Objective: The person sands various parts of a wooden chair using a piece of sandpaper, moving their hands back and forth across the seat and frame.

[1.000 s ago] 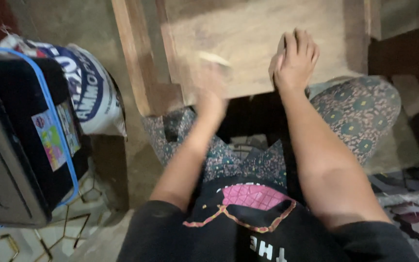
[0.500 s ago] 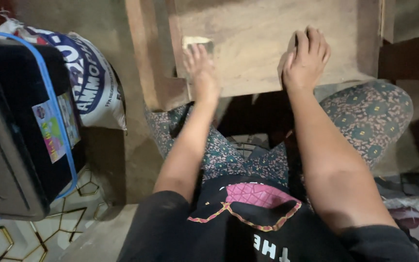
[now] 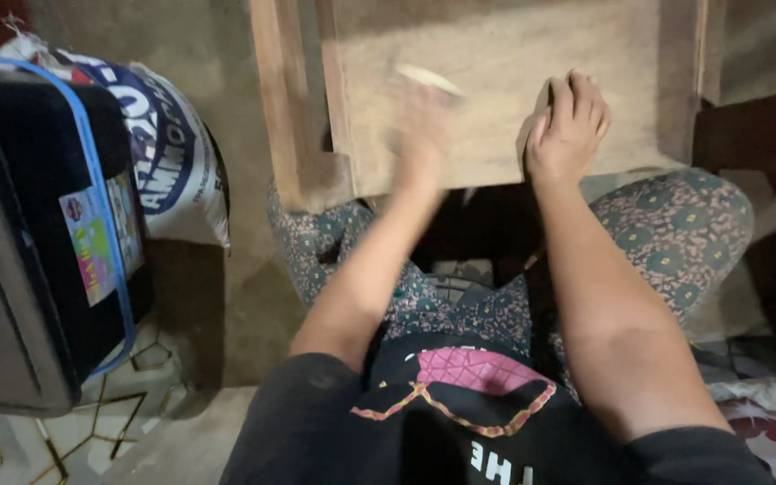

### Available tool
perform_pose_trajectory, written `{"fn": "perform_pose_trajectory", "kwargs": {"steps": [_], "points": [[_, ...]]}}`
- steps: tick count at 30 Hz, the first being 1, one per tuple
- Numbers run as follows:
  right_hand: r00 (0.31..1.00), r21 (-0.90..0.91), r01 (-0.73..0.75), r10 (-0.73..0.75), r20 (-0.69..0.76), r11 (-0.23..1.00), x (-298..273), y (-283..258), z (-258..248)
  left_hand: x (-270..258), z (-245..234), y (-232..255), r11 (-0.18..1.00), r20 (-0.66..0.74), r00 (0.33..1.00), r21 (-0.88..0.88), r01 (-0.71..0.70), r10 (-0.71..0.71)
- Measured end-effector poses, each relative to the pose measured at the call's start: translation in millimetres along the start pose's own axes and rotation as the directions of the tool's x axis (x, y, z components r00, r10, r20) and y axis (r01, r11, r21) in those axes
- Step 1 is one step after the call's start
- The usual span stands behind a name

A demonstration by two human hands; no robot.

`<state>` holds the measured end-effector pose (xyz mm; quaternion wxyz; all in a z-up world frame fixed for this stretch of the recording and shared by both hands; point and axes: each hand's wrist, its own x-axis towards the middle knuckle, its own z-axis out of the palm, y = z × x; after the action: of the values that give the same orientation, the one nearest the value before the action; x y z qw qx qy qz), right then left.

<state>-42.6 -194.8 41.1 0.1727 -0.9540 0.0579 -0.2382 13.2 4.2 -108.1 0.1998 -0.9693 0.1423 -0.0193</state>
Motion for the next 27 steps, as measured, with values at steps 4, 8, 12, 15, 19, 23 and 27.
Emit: {"fn": "perform_pose_trajectory", "kwargs": {"steps": [4, 8, 12, 15, 19, 23, 27], "points": [[0.999, -0.002, -0.012, 0.012, -0.035, 1.0, 3, 2, 4, -45, -113, -37, 0.563, -0.3, 0.885, -0.687, -0.46, 0.357], [1.0, -0.009, -0.02, 0.02, 0.004, 1.0, -6, 4, 5, 13, -126, -110, 0.498, 0.455, 0.886, -0.751, 0.434, -0.087], [0.999, -0.008, -0.039, 0.039, 0.02, 0.999, 0, -2, 0, 24, -110, -51, 0.987, 0.073, 0.992, -0.113, 0.112, -0.105], [1.0, -0.003, -0.027, 0.027, -0.014, 1.0, -2, 2, 6, -28, -178, -57, 0.579, 0.07, 0.827, -0.747, -0.327, 0.557], [0.998, 0.04, -0.059, 0.059, 0.005, 0.997, -3, 2, 5, 22, -239, -133, 0.068, 0.689, 0.699, -0.72, 0.691, 0.192], [0.999, -0.022, -0.037, 0.038, 0.028, 0.999, -3, 2, 4, 34, -114, -82, 0.858, 0.227, 0.949, -0.419, 0.297, -0.218], [1.0, -0.129, -0.021, 0.019, -0.021, 0.991, -8, 16, 23, -21, -106, -15, 0.661, -0.175, 0.898, -0.623, -0.418, 0.403]]}}
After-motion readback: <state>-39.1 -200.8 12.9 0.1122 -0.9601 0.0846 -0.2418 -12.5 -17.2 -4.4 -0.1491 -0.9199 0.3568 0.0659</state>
